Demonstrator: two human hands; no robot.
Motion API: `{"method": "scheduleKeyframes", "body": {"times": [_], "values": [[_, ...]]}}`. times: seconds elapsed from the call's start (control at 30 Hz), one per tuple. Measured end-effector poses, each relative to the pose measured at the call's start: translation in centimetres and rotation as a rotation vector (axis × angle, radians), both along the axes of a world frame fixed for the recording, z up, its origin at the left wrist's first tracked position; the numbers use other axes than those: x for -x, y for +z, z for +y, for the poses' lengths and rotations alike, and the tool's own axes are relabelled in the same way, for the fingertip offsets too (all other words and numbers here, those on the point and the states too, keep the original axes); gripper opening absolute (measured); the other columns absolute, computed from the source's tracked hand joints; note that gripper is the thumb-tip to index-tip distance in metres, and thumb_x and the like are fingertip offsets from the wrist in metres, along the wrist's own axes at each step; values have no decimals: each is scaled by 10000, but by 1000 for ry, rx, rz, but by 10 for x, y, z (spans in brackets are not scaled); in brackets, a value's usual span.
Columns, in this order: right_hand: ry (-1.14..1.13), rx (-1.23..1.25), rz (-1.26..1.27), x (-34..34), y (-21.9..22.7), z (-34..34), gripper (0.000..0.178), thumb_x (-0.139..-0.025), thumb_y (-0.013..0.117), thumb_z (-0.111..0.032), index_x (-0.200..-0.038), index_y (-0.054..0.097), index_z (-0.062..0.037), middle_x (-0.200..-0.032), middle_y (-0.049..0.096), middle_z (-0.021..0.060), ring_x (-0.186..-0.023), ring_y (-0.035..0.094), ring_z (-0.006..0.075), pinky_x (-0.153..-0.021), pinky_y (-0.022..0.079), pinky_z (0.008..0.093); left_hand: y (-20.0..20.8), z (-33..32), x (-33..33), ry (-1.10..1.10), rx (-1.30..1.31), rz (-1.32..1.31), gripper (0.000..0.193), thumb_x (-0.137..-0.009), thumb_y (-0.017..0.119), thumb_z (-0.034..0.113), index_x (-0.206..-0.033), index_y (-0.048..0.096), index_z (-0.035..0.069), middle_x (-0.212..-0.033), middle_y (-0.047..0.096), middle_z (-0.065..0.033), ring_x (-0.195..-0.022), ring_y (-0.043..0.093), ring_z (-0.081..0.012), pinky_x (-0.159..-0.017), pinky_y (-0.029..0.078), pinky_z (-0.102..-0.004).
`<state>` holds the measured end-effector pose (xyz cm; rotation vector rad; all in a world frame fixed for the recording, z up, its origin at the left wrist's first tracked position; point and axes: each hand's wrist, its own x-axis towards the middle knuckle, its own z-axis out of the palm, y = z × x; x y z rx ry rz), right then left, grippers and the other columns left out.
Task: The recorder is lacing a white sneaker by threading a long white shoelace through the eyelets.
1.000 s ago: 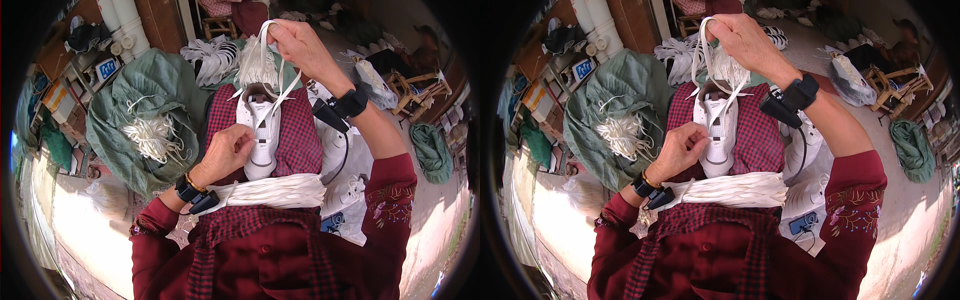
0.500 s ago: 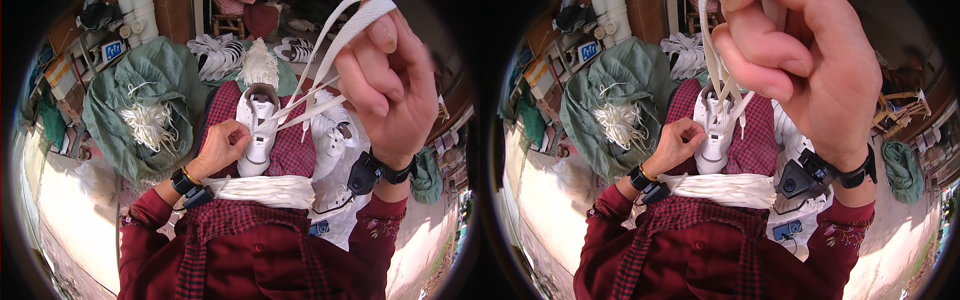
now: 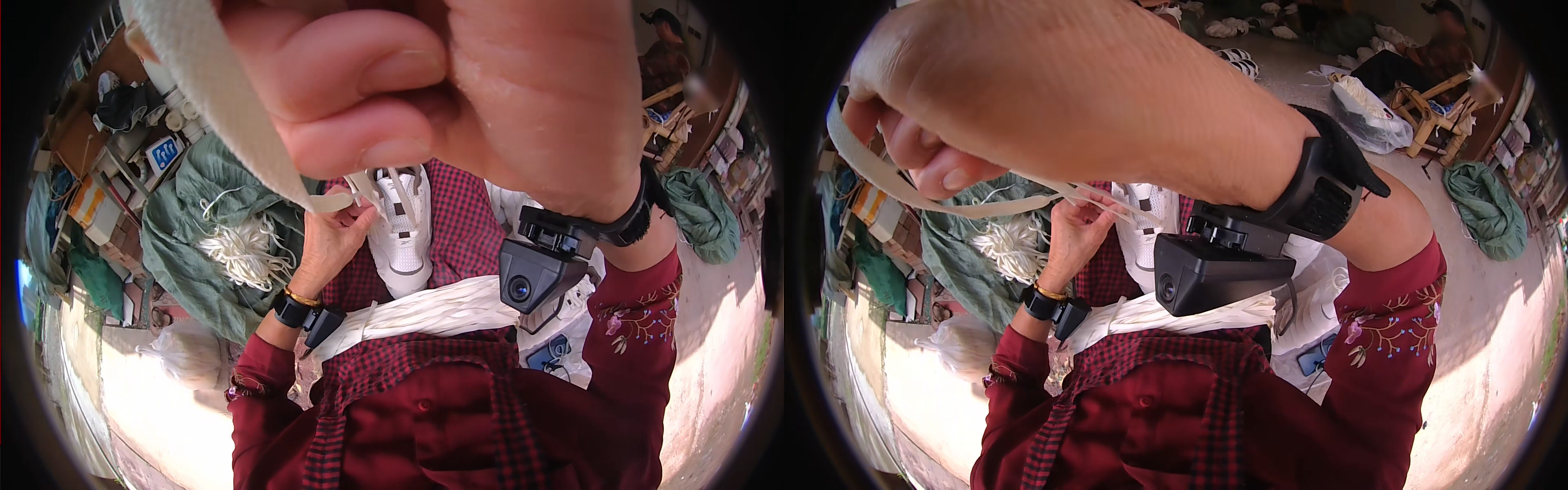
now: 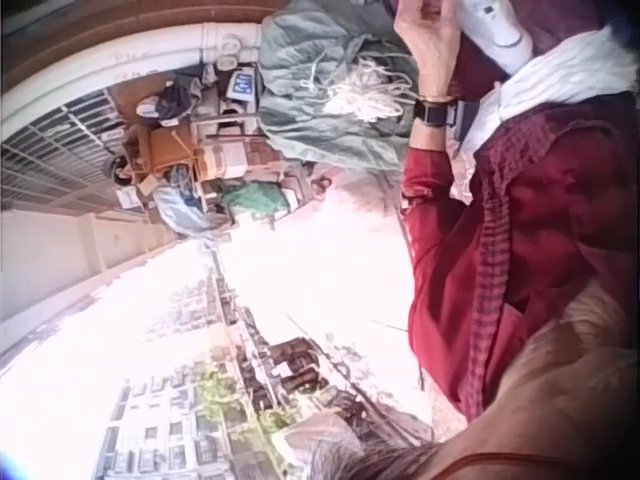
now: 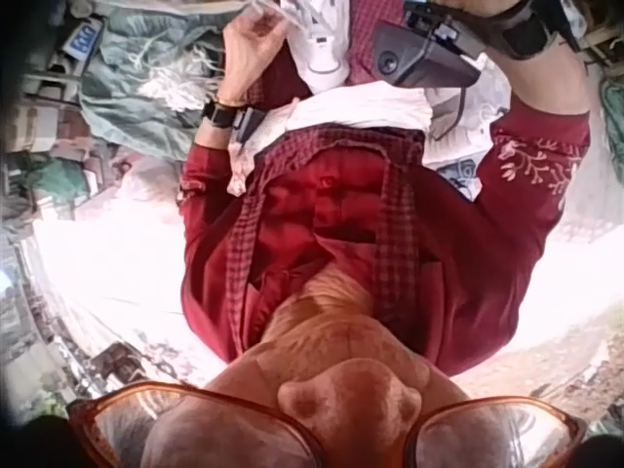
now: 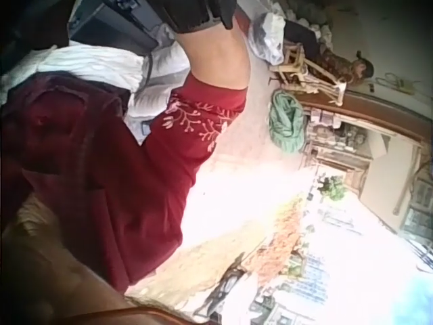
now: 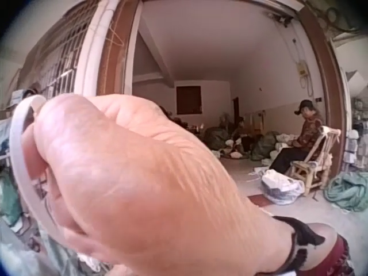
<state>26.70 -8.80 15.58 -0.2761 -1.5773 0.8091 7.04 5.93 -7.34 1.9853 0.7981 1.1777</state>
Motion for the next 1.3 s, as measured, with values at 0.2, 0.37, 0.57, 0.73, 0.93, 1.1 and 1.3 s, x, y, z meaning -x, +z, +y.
{"method": "scheduleKeyframes", "body": {"times": [0.2,0.37,0.57,0.73,0.93,1.1,1.3], "values": [[-51,-1,35,11,4,9,306,-1103,369,-252,-904,510,-67,-576,370,-38,-484,367,84,-434,292,215,35,-7,-25,-308,-590,418,221,-860,782,199,-921,702,2,-835,675,-139,-743,653,-298,-710,531,-382],[-76,9,56,-3,2,3,320,-1102,378,-263,-892,519,-67,-574,385,-32,-486,387,92,-433,308,218,20,-4,-17,-262,34,50,353,-1086,481,276,-964,653,-7,-926,690,-67,-788,644,-106,-642,499,-249],[-85,8,74,-20,7,-6,336,-1100,388,-277,-878,529,-68,-571,403,-25,-487,411,101,-432,327,222,25,-14,-14,-326,115,-93,452,-1113,409,394,-1009,637,18,-967,703,-84,-734,658,-114,-610,520,-236],[-63,21,78,0,8,5,350,-1099,396,-288,-866,537,-68,-569,417,-19,-489,430,110,-431,343,225,27,-11,-5,-256,329,-241,400,-1120,396,348,-1007,601,23,-991,706,-94,-720,622,-101,-625,494,-243],[-149,-56,64,-118,17,18,216,-1099,347,-144,-949,465,-42,-644,340,-37,-555,324,49,-458,253,194,4,36,41,-170,602,-678,245,-1086,402,208,-1036,569,36,-1030,713,-166,-762,676,-192,-658,533,-299],[-484,202,160,-196,-56,40,229,-1072,430,-199,-912,502,-51,-669,385,-22,-622,418,65,-445,279,189,-18,71,118,72,708,-790,241,-1054,423,124,-1135,602,-17,-1069,721,-170,-920,724,-227,-755,582,-297],[-1291,217,-1246,-232,-190,41,331,-930,619,-219,-1040,663,90,-894,693,280,-852,686,440,-750,537,472,-29,63,126,57,855,-364,225,-1004,493,111,-1096,626,-45,-1058,722,-181,-872,733,-288,-724,591,-364]]}}
